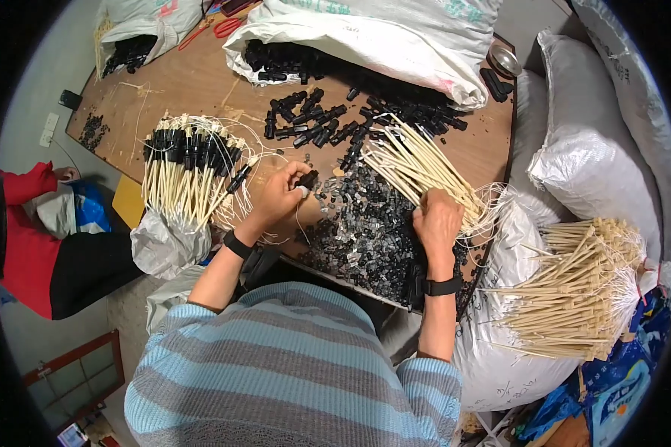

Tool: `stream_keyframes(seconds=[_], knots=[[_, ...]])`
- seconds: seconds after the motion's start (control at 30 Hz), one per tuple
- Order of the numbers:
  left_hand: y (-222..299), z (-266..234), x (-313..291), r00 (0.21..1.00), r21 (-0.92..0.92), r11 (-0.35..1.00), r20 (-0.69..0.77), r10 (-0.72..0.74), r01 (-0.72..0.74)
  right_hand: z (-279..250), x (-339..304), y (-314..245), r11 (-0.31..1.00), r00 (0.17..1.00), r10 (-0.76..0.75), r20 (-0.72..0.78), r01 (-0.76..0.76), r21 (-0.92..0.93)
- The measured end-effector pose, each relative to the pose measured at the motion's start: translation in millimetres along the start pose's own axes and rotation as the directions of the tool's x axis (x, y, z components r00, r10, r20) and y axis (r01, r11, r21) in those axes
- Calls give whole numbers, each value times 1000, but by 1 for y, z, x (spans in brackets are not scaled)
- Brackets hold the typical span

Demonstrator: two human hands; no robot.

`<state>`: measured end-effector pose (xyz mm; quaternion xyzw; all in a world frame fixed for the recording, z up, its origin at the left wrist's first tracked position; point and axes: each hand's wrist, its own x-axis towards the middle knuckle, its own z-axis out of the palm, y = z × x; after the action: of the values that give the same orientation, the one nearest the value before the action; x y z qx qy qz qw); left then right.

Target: The person assembles components by hand, picking up a black plastic piece and a white corded rod, fitting them together, and sliding a small black ring onto the assembly. They repeat this process for each set, placing the completed units into a growing pile on the left.

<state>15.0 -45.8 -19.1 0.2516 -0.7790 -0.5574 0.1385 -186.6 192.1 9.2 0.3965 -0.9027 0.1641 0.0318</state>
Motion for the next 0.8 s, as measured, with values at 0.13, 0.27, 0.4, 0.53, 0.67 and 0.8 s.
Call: stream_keyframes(seconds=[0.13, 0.27, 0.4, 0.53, 0.67, 0.8], knots=[[-3, 7, -6, 999, -380, 925, 38, 18, -2, -5, -4, -20, 949, 979, -195, -54, 203, 241], [-10, 2, -5, 994, -84, 993, 72, 84, -78, -16, -21, -51, 867, 979, -205, 11, 177, 467], [12, -1, -9, 983, 84, 980, 16, 181, -181, -18, -30, -69, 849, 978, -206, 45, 156, 504], [19, 12, -9, 870, 420, 764, 179, 460, -490, -12, -35, -90, 861, 941, -332, 65, 273, 429], [15, 4, -9, 885, 323, 844, -38, 464, -428, -13, -38, -82, 791, 990, -142, 14, 104, 603], [16, -4, -8, 910, 339, 858, -11, 415, -387, -13, -42, -77, 867, 985, -171, 35, 133, 481]])
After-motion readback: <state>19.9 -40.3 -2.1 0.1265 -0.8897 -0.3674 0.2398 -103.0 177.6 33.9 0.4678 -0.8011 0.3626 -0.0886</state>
